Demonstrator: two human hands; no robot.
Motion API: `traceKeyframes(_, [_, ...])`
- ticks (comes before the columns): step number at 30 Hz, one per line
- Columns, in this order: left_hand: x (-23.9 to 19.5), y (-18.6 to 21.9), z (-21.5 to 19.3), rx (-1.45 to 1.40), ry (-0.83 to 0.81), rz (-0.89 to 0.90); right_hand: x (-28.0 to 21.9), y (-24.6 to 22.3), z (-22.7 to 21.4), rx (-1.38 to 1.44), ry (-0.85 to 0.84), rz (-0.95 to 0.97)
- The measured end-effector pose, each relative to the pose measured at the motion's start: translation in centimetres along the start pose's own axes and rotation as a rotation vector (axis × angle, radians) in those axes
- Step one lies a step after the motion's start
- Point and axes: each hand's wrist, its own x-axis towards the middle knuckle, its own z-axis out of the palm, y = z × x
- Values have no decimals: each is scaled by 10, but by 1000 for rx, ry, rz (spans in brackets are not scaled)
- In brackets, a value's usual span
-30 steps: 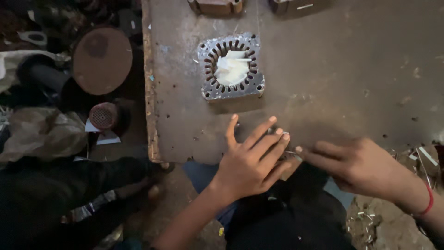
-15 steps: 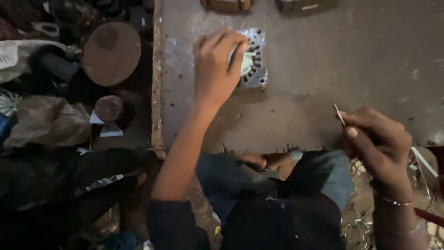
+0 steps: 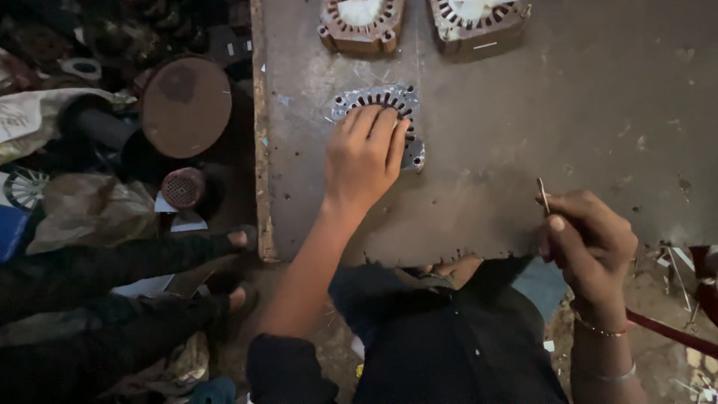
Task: The person inserts small white insulating papers into the slots of multiple metal stator cores and uses a tool to secure them.
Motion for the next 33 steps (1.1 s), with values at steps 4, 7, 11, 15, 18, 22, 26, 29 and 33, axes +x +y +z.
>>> traceKeyframes(4, [5, 0, 1, 101, -46, -9, 7, 3, 4, -57, 2, -40])
traceKeyframes(7, [9, 3, 3, 145, -133, -29, 8, 5, 2, -76, -5, -42])
traceKeyframes(11, [8, 7, -1, 96, -178, -44, 9, 6, -1, -133, -33, -55])
traceKeyframes(15, [16, 6, -3, 52, -197, -40, 15, 7, 0, -144, -53, -123])
traceKeyframes(18, [16, 3, 3, 94, -165, -4, 3, 5, -2, -154, -34, -61])
traceKeyframes(22, [16, -3, 4, 38, -223, -25, 3, 8, 1, -185, -20, -160])
traceKeyframes(26, [21, -9, 8, 32, -224, 4, 5, 12, 3, -154, -13, -188])
traceKeyframes(29, [26, -19, 11, 40, -284, 32, 3, 14, 2, -147, -14, -210])
traceKeyframes(33, [20, -24, 16, 43, -185, 110, 3, 15, 1, -159, -8, -233])
